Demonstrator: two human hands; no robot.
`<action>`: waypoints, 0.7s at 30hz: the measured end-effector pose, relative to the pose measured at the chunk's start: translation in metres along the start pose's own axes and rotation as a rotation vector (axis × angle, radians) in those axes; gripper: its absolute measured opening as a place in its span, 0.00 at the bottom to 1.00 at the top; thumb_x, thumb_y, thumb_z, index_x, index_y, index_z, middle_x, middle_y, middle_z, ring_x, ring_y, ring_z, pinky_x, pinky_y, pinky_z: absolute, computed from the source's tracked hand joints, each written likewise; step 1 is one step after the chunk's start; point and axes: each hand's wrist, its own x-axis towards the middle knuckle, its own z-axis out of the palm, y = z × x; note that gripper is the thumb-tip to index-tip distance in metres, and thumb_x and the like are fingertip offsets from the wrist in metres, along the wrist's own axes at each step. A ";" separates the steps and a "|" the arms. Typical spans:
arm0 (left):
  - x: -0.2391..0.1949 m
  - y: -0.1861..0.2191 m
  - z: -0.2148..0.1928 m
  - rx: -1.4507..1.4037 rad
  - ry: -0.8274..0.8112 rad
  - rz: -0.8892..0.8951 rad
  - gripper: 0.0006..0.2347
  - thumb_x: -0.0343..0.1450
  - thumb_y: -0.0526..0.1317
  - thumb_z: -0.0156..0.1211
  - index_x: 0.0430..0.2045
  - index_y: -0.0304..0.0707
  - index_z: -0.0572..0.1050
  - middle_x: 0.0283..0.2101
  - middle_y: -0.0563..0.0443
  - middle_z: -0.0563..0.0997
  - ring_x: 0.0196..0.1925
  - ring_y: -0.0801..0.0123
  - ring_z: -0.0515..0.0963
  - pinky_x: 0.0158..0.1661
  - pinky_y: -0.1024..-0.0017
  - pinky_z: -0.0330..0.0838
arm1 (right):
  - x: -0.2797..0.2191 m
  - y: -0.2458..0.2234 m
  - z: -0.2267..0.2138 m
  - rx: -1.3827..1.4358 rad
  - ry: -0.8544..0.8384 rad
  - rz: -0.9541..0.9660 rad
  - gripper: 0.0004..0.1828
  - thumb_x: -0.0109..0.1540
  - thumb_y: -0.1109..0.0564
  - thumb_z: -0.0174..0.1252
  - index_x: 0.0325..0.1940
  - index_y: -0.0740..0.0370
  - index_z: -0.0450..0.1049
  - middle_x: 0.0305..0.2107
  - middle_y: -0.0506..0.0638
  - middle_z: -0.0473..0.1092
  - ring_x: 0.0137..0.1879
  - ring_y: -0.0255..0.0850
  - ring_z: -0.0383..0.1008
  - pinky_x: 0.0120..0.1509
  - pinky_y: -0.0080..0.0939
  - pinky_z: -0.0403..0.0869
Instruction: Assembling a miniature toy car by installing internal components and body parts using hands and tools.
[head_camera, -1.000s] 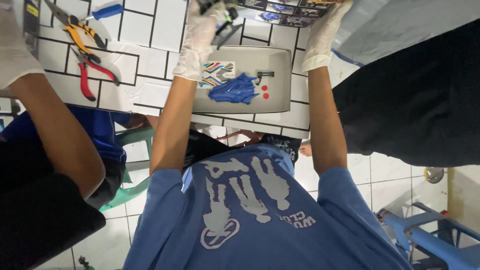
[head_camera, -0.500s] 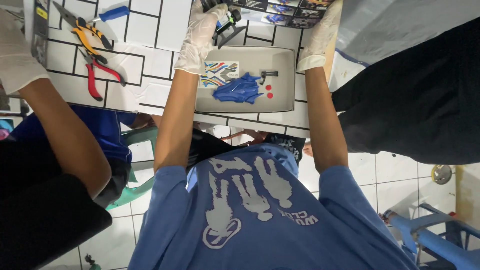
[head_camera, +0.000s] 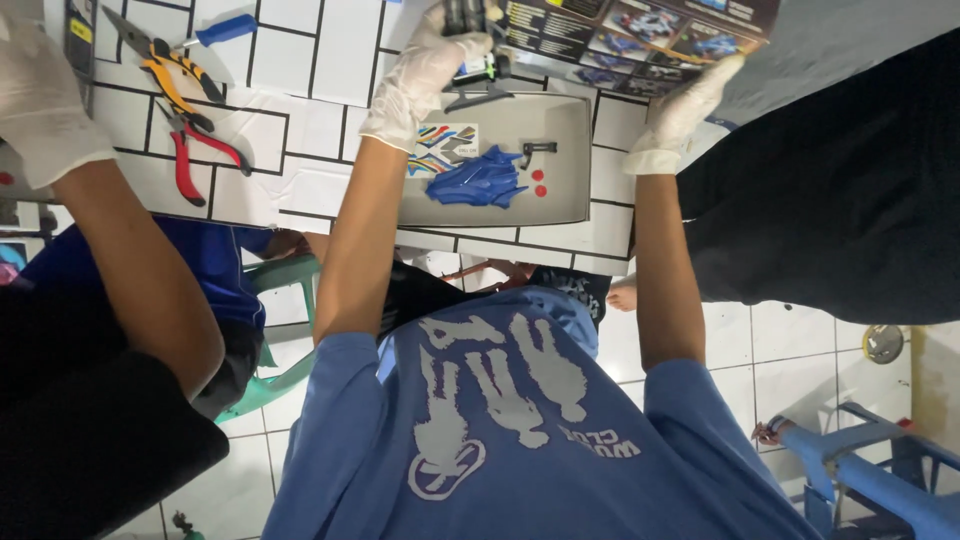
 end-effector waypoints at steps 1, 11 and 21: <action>0.003 -0.002 0.006 -0.030 -0.006 -0.030 0.17 0.65 0.35 0.71 0.46 0.39 0.74 0.43 0.51 0.86 0.45 0.68 0.87 0.48 0.73 0.84 | -0.004 -0.012 0.004 -0.043 0.080 0.059 0.53 0.60 0.24 0.48 0.76 0.66 0.53 0.72 0.62 0.53 0.79 0.57 0.50 0.82 0.57 0.51; -0.008 0.016 0.024 0.064 -0.072 -0.049 0.21 0.64 0.42 0.69 0.52 0.43 0.73 0.48 0.53 0.86 0.53 0.68 0.85 0.58 0.72 0.76 | 0.003 -0.032 0.000 0.098 0.080 0.157 0.55 0.60 0.28 0.48 0.81 0.60 0.41 0.78 0.57 0.39 0.84 0.52 0.36 0.85 0.56 0.44; 0.008 -0.003 0.026 -0.053 -0.002 -0.103 0.18 0.63 0.34 0.73 0.47 0.42 0.77 0.42 0.52 0.88 0.44 0.71 0.88 0.50 0.76 0.85 | 0.014 -0.015 -0.019 0.235 -0.015 0.106 0.49 0.65 0.33 0.49 0.81 0.62 0.43 0.78 0.58 0.40 0.84 0.52 0.37 0.86 0.53 0.41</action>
